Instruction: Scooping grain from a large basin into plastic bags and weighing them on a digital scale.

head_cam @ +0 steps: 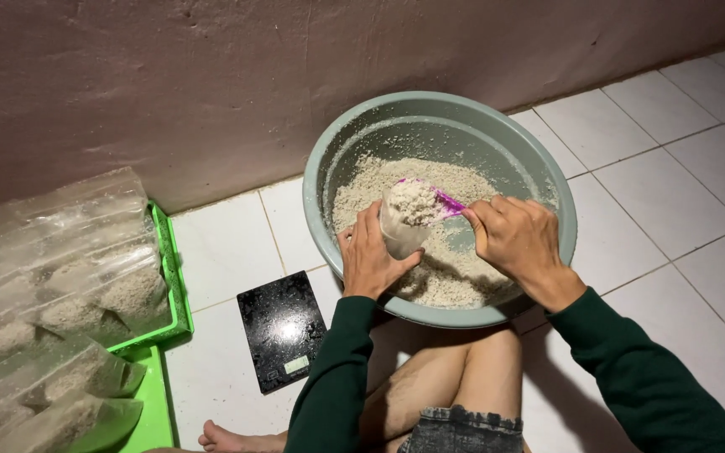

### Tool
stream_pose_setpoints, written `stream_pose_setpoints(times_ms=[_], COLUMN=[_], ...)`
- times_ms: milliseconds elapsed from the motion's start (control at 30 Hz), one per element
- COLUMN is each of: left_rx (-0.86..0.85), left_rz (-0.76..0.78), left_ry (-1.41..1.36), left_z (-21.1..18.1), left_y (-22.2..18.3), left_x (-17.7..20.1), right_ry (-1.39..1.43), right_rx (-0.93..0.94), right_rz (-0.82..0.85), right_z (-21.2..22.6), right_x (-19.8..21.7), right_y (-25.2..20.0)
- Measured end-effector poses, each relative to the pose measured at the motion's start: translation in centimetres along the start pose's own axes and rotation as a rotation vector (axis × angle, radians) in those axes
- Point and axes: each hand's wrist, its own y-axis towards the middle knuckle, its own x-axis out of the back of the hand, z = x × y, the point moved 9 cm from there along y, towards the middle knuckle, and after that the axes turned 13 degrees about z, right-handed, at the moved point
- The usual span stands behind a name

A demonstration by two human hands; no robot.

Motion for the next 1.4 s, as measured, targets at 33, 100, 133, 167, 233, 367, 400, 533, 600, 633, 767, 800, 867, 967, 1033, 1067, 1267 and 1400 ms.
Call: stream_pose_setpoints(times_ms=[33,100,133,167,233,367,400,533,600,633,767,800,867,967,1033,1067,1267,1400], left_rx=[-0.003,-0.005,-0.008,-0.01,-0.014,-0.006,-0.006,-0.002,-0.002,-0.006,-0.023,-0.023,-0.021,-0.024,-0.024,-0.021,-0.008,-0.005], left_rz=[0.0,-0.002,-0.003,-0.003,-0.003,0.009,0.01,0.002,0.004,-0.003,-0.015,-0.015,-0.017,-0.019,-0.026,-0.033,-0.035,-0.044], left_ry=[0.0,0.001,-0.004,-0.008,-0.015,0.001,0.001,0.017,0.019,0.024,0.028,0.027,0.02,0.021,0.028,0.032,0.041,0.044], left_z=[-0.1,-0.1,-0.2,-0.3,-0.5,-0.3,-0.1,-0.1,-0.1,-0.2,-0.3,-0.3,-0.1,-0.6,0.0,0.2,0.2,0.5], left_y=[0.0,0.0,-0.1,-0.1,0.1,0.0,-0.1,-0.2,-0.2,-0.3,-0.2,-0.1,-0.1,-0.1,0.0,-0.1,-0.2,-0.1], left_x=[0.0,0.1,0.2,0.2,0.4,0.0,-0.1,-0.2,-0.1,-0.1,0.1,0.0,-0.1,0.3,-0.1,-0.4,-0.4,-0.6], right_ry=[-0.01,-0.02,-0.031,-0.042,-0.067,-0.119,-0.118,-0.121,-0.128,-0.138,-0.154,-0.154,-0.169,-0.156,-0.151,-0.146,-0.165,-0.103], right_rx=[0.011,0.023,0.037,0.05,0.061,0.085,0.085,0.104,0.111,0.11,0.116,0.117,0.122,0.125,0.131,0.138,0.126,0.092], right_rz=[-0.016,-0.032,-0.046,-0.06,-0.065,-0.042,-0.041,-0.018,-0.024,-0.024,-0.044,-0.044,-0.038,-0.017,-0.003,0.015,-0.024,-0.032], right_z=[0.0,0.1,0.2,0.3,0.2,0.6,0.8,1.6,1.9,1.9,1.9,2.0,2.5,2.7,2.7,2.6,2.9,0.8], right_x=[0.0,-0.1,0.0,0.2,0.4,0.7,0.7,1.2,1.5,1.4,0.9,1.1,1.5,1.9,1.7,1.5,2.0,0.8], right_y=[-0.1,0.0,-0.1,-0.2,0.1,0.2,0.2,0.4,0.4,0.4,0.2,0.2,0.2,0.2,0.2,0.1,0.1,-0.2])
